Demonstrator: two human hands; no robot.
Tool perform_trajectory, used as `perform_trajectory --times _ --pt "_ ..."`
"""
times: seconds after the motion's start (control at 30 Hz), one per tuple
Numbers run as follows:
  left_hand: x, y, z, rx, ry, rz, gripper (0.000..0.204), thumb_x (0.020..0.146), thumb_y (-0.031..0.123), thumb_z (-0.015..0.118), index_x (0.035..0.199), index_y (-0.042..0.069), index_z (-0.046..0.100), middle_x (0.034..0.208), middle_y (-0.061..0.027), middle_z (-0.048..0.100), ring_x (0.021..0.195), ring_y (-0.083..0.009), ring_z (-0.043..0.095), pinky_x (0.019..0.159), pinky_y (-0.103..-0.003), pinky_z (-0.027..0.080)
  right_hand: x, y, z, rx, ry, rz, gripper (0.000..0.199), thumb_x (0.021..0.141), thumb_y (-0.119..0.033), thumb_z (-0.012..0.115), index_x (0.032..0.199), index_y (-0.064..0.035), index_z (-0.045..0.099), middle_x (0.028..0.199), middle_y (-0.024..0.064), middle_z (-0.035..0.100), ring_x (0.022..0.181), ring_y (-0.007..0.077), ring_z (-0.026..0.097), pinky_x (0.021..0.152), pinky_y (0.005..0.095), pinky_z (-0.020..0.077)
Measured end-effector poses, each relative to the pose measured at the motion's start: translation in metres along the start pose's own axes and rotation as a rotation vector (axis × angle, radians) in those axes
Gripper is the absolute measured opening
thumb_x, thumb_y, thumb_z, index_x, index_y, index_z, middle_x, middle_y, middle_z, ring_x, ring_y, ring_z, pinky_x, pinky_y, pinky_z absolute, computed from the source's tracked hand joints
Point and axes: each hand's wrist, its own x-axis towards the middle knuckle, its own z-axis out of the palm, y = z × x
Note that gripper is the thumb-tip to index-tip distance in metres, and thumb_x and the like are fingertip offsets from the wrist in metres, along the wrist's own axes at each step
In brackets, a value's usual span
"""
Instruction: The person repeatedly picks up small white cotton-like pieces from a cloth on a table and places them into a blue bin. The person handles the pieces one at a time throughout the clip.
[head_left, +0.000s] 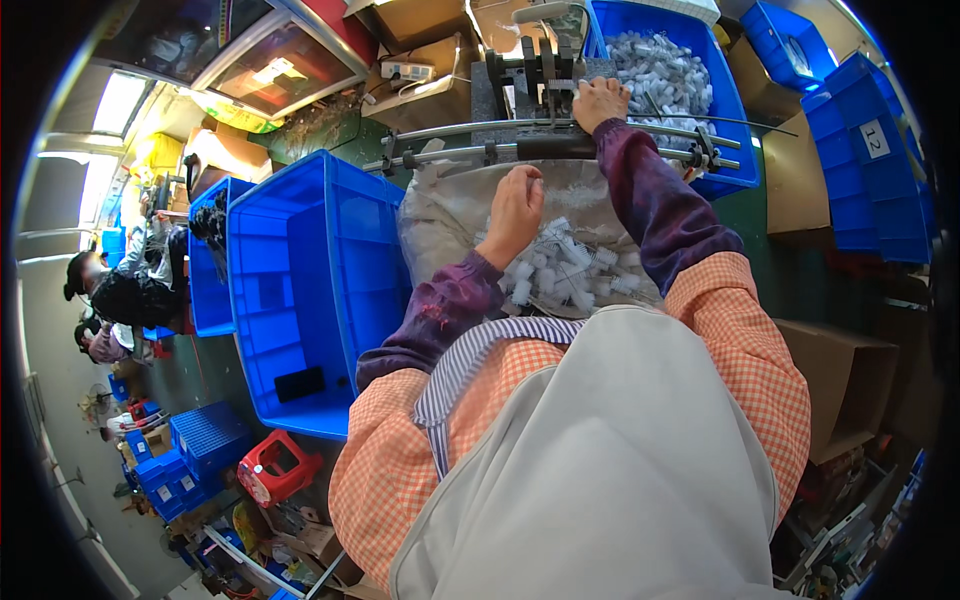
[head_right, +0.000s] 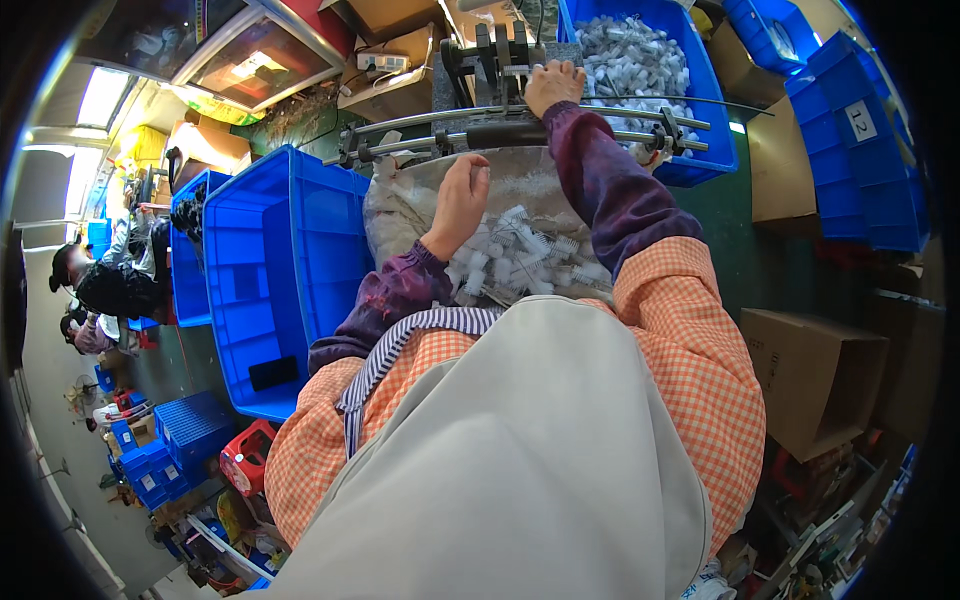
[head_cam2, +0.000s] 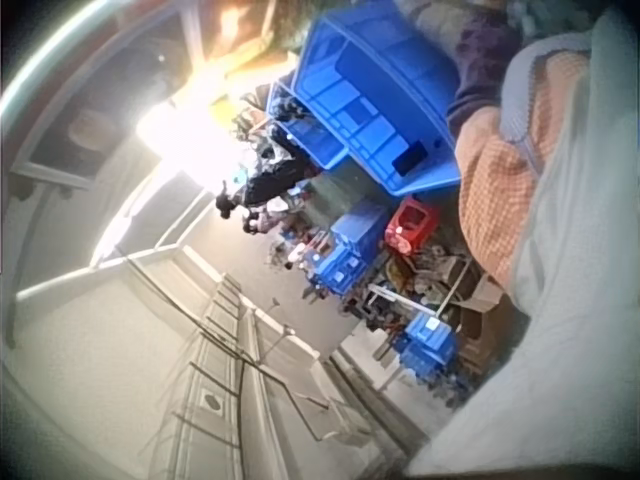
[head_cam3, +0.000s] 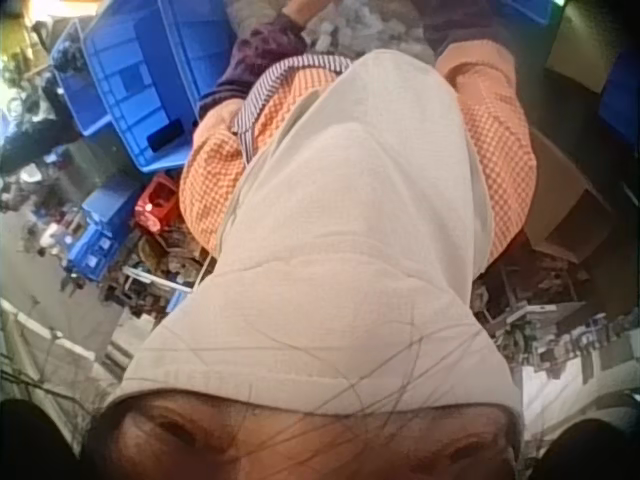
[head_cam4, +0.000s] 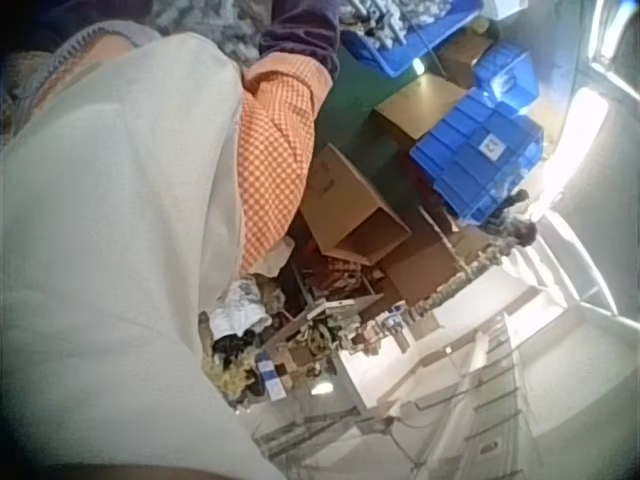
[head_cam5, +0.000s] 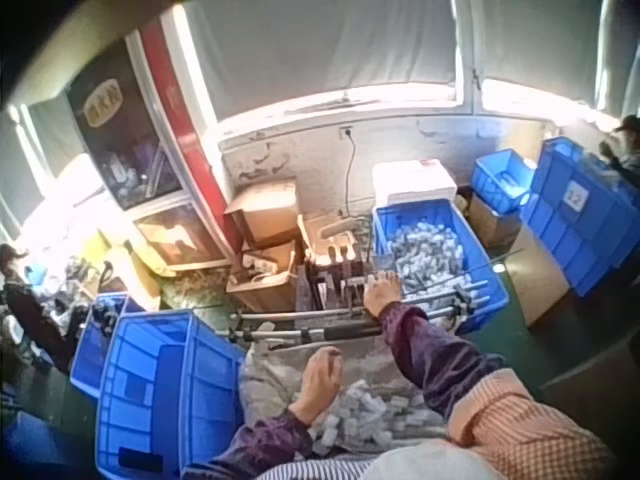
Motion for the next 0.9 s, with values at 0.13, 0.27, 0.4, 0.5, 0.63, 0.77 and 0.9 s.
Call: perform_trajectory --times 0.13,0.27,0.4,0.5,0.63,0.77,0.9 --pt "0.007 0.004 -0.002 -0.091 -0.007 -0.113 0.013 0.086 0.011 0.053 0.093 0.0 0.054 0.076 -0.0101 0.059 0.069 -0.0173 0.058 0.062 -0.028 0.045 0.008 0.039 0.01 0.085 0.028 0.017 0.024 0.08 -0.028 0.048 0.093 -0.0145 0.064 0.104 0.0079 0.058 0.105 0.0258 0.052 0.09 0.0449 0.0304" --pt "0.014 0.019 -0.005 -0.204 -0.028 -0.164 0.014 0.083 0.01 0.058 0.093 0.0 0.057 0.079 -0.0079 0.062 0.069 -0.0128 0.06 0.061 -0.025 0.046 0.024 0.057 0.006 0.025 -0.117 0.015 0.026 0.085 -0.027 0.042 0.097 -0.0144 0.061 0.103 0.0105 0.06 0.098 0.028 0.057 0.084 0.0448 0.0374" --pt "0.017 0.027 -0.002 -0.316 -0.042 -0.196 0.016 0.078 0.007 0.062 0.091 -0.001 0.057 0.081 -0.0098 0.062 0.071 -0.0151 0.061 0.061 -0.025 0.048 0.039 0.093 -0.029 -0.145 -0.174 0.133 0.026 0.086 -0.028 0.042 0.099 -0.0155 0.059 0.096 0.0094 0.063 0.092 0.0285 0.06 0.079 0.0456 0.0399" --pt "0.021 0.03 0.003 -0.365 -0.064 -0.213 0.018 0.077 0.006 0.064 0.092 -0.002 0.057 0.08 -0.0094 0.063 0.073 -0.0137 0.062 0.063 -0.024 0.048 0.028 0.139 -0.037 -0.13 0.091 0.431 0.023 0.08 -0.027 0.05 0.094 -0.0132 0.062 0.092 0.014 0.064 0.092 0.0252 0.061 0.076 0.0435 0.0425" --pt "0.029 0.031 0.011 -0.401 -0.039 -0.22 0.017 0.077 0.005 0.064 0.091 -0.002 0.058 0.08 -0.0088 0.063 0.073 -0.0124 0.062 0.062 -0.024 0.048 -0.027 0.111 -0.066 0.255 -0.129 0.037 0.039 0.081 -0.037 0.051 0.108 -0.0095 0.058 0.106 0.0142 0.06 0.095 0.0283 0.059 0.082 0.0406 0.0435" --pt "0.04 0.028 0.021 -0.439 -0.038 -0.226 0.017 0.08 0.006 0.063 0.092 -0.004 0.058 0.081 -0.0075 0.064 0.073 -0.0106 0.062 0.062 -0.022 0.049 -0.072 0.042 -0.097 0.903 -0.496 -0.439 0.029 0.085 -0.017 0.052 0.111 -0.0025 0.054 0.099 0.0135 0.062 0.092 0.0208 0.058 0.082 0.0322 0.0434" --pt "0.036 0.016 0.018 -0.556 -0.01 -0.299 0.018 0.081 0.007 0.063 0.093 -0.005 0.058 0.083 -0.0073 0.064 0.073 -0.0098 0.062 0.062 -0.021 0.05 -0.062 0.029 -0.077 0.96 -0.755 -0.511 0.03 0.087 -0.017 0.052 0.113 -0.0009 0.053 0.096 0.0108 0.061 0.089 0.0156 0.055 0.08 0.0293 0.0426"
